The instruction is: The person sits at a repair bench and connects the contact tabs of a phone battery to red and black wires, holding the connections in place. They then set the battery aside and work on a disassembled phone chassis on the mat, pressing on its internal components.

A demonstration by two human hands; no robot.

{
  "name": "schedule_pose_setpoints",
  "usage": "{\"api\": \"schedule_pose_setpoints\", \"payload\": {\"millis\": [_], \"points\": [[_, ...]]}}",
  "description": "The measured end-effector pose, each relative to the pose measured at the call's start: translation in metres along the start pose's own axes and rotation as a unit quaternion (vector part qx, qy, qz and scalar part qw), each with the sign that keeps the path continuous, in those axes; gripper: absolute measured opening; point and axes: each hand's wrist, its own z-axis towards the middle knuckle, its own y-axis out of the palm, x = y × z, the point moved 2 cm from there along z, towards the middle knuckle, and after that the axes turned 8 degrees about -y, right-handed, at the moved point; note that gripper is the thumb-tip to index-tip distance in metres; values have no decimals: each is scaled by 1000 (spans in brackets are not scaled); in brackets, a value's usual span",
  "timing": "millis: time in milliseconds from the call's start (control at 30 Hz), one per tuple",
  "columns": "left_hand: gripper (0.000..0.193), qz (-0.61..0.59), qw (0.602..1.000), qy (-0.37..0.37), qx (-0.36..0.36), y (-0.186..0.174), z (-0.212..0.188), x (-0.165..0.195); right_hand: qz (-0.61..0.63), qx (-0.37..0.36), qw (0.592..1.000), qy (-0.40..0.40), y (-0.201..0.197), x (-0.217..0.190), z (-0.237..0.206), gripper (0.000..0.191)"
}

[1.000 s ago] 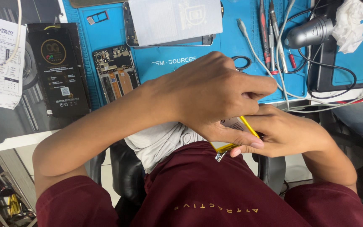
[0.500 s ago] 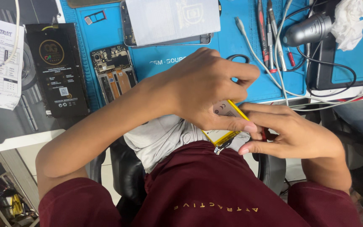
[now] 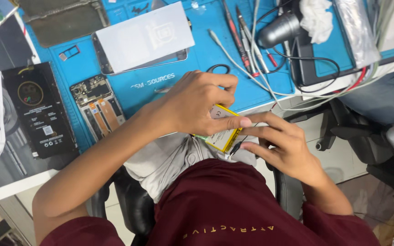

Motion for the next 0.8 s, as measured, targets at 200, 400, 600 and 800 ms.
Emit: {"api": "schedule_pose_setpoints", "payload": {"millis": [200,400,600,800], "points": [[65,11,1000,-22,-17,18,18,-1,30,61,997,-45,1,15,-26,17],[57,61,998,22,-17,30,49,11,-34,157,986,-52,-25,29,-39,16],[56,151,978,147,7,50,131,18,-108,214,971,-18,-59,51,-54,16],[65,191,943,269,-48,84,215,27,-108,301,946,58,-77,88,-78,18]]}}
